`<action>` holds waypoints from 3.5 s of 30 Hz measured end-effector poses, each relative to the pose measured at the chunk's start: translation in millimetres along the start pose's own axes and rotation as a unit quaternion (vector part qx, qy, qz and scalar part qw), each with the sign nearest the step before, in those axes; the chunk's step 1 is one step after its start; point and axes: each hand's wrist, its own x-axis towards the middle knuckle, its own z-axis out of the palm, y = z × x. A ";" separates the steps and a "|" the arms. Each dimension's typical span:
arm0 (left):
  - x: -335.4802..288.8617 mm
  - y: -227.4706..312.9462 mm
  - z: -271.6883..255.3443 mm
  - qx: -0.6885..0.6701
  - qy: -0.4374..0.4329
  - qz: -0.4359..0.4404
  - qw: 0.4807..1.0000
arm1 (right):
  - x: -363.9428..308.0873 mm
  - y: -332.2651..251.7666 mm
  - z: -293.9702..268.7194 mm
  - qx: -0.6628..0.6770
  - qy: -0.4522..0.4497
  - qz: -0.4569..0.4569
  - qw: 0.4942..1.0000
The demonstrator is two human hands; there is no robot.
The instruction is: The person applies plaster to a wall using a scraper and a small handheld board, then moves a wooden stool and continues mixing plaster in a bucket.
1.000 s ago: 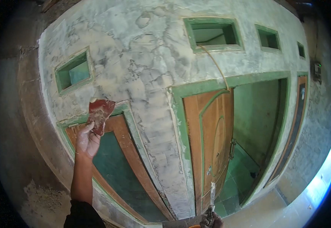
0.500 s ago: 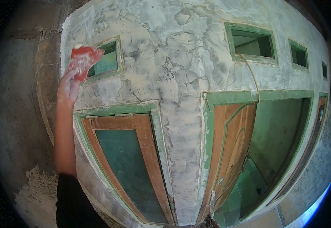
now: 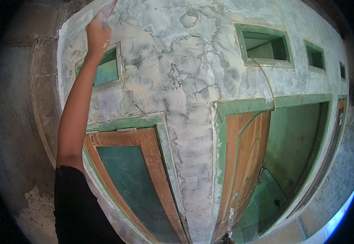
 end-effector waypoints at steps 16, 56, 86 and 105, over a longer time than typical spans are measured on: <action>-20.9 9.1 79.3 0.146 -0.083 0.186 0.968 | -10.1 -5.1 -10.3 0.001 -0.016 -0.064 0.998; 4.4 55.2 23.4 0.071 -0.204 0.068 0.974 | -38.5 -25.3 24.0 0.059 0.147 -0.080 0.984; -147.7 227.9 -137.5 -0.414 -0.456 -0.385 0.687 | -25.0 -27.0 57.0 -0.160 0.020 -0.182 0.970; -187.2 258.9 -174.2 -0.609 -0.290 -0.537 0.507 | -18.8 -27.8 138.4 -0.323 -0.066 -0.167 0.929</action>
